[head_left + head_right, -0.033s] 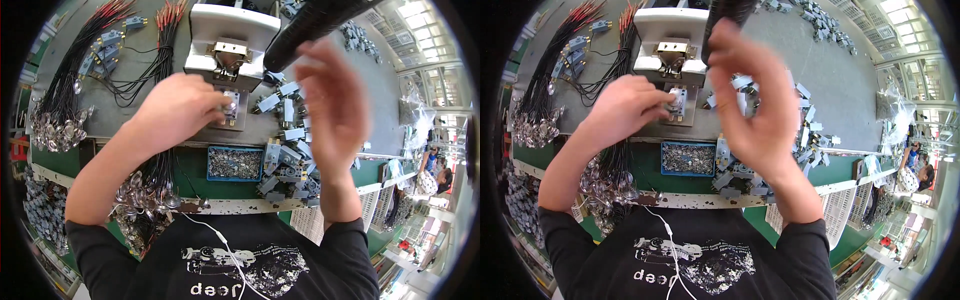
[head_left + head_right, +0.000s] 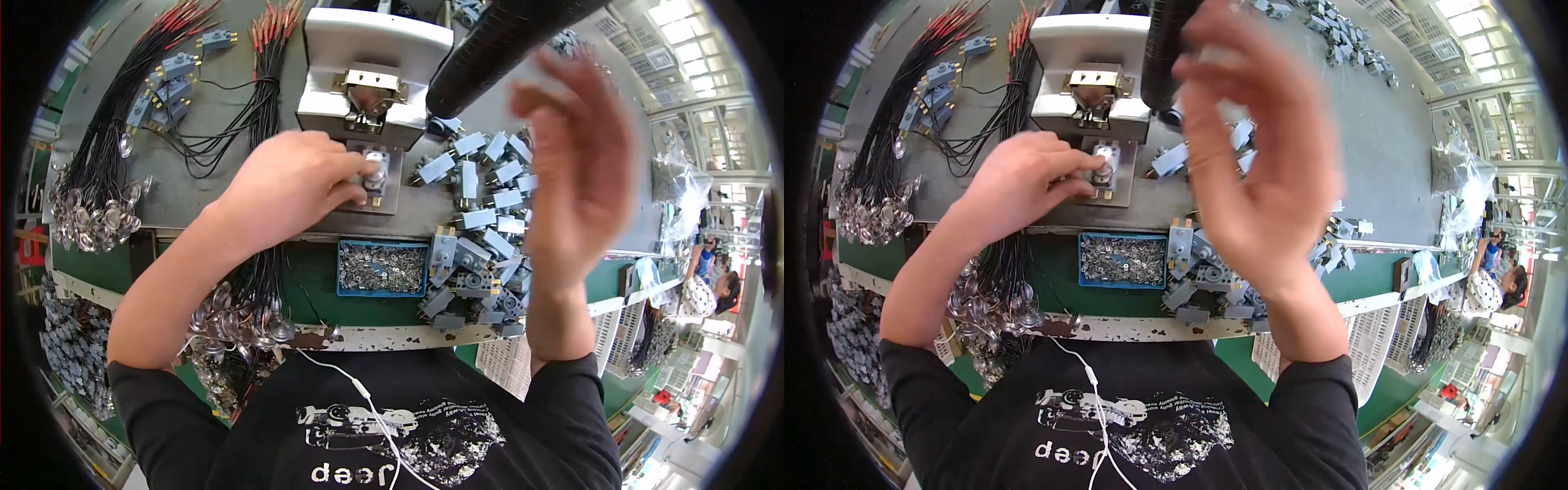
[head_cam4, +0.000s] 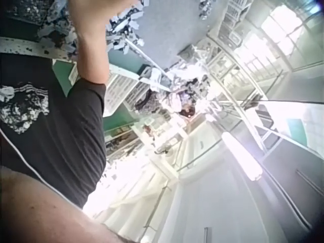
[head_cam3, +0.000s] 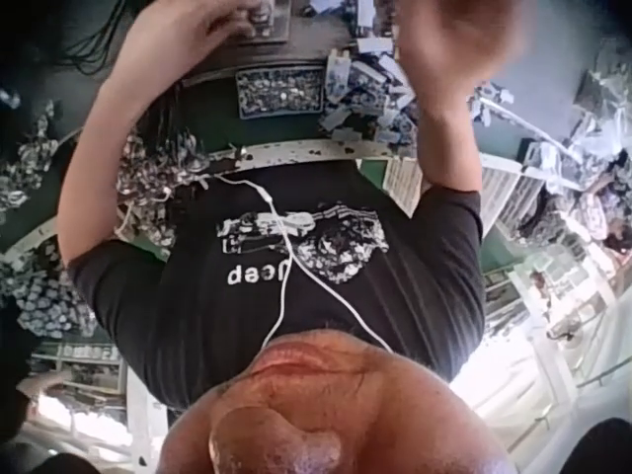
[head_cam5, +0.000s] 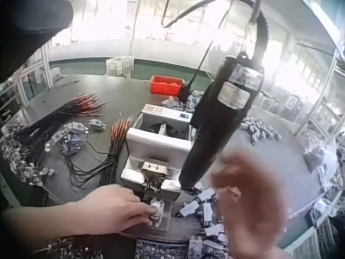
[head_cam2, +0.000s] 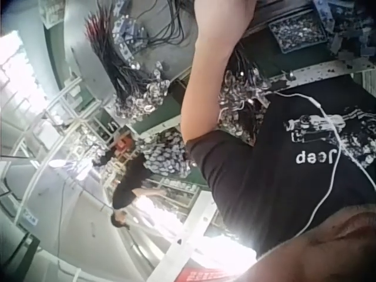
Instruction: Assembling small industrial or electronic components at a factory workstation using a handheld power tool and wire harnesses.
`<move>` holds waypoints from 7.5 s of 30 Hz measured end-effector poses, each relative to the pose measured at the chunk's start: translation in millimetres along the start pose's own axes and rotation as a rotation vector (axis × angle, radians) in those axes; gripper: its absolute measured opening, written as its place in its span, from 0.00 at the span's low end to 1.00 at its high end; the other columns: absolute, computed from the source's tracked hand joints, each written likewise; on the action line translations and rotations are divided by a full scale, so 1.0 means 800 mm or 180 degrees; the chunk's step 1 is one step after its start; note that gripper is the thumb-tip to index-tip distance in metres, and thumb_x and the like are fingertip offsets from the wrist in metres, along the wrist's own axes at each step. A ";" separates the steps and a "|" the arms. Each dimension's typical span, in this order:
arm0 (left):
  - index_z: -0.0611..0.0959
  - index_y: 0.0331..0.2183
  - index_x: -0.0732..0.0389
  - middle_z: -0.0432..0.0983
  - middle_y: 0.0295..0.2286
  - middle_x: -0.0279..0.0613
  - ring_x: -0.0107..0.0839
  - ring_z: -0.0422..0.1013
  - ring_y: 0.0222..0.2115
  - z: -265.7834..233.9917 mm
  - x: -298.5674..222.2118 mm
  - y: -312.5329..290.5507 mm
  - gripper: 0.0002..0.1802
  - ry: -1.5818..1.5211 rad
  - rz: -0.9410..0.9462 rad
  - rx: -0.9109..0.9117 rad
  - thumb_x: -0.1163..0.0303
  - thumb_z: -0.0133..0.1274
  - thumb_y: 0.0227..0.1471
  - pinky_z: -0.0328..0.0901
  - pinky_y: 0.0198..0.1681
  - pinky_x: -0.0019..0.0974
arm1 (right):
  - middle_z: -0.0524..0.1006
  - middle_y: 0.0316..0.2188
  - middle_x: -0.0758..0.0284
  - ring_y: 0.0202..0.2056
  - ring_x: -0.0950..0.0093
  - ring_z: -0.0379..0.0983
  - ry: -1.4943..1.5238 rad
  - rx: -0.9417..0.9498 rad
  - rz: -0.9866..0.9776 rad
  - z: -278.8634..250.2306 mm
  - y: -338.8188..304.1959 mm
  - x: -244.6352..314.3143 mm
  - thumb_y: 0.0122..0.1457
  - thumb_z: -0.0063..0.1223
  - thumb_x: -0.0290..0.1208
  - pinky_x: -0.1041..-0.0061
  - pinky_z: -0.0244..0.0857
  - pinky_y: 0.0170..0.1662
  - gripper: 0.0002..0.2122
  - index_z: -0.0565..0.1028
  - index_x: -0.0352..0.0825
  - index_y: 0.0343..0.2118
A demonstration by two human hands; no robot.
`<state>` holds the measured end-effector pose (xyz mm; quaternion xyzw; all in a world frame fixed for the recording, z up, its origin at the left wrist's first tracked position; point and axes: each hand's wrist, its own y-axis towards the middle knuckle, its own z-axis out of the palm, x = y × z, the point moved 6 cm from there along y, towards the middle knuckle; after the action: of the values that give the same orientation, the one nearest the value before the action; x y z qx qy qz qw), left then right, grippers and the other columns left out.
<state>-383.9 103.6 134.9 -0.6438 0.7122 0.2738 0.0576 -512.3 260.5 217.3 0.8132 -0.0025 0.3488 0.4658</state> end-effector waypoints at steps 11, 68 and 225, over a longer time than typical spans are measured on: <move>0.85 0.40 0.54 0.80 0.25 0.34 0.39 0.77 0.32 0.016 0.011 0.004 0.12 -0.0206 -0.0539 0.0473 0.64 0.62 0.53 0.71 0.36 0.43 | 0.78 0.36 0.64 0.33 0.78 0.76 0.1618 -0.0091 0.0531 0.036 0.087 -0.047 0.57 0.68 0.28 0.79 0.69 0.36 0.24 0.66 0.31 0.52; 0.83 0.42 0.52 0.77 0.27 0.33 0.38 0.76 0.32 0.023 0.018 -0.009 0.13 -0.0408 -0.0683 0.0213 0.62 0.62 0.53 0.72 0.34 0.41 | 0.77 0.33 0.64 0.32 0.78 0.77 0.1581 -0.0498 -0.1675 0.083 0.086 -0.037 0.54 0.62 0.11 0.79 0.74 0.32 0.26 0.61 0.32 0.52; 0.74 0.47 0.61 0.73 0.45 0.42 0.46 0.72 0.47 0.043 0.008 -0.013 0.21 -0.0211 -0.0727 0.0267 0.64 0.60 0.55 0.71 0.47 0.46 | 0.80 0.33 0.59 0.27 0.77 0.78 0.1761 0.0233 0.0943 0.102 0.024 -0.016 0.55 0.63 0.14 0.82 0.72 0.29 0.15 0.73 0.22 0.45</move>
<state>-384.4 113.6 99.3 -0.7084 0.6427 0.2566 0.1388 -482.4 183.7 198.2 0.6945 0.0183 0.6207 0.3634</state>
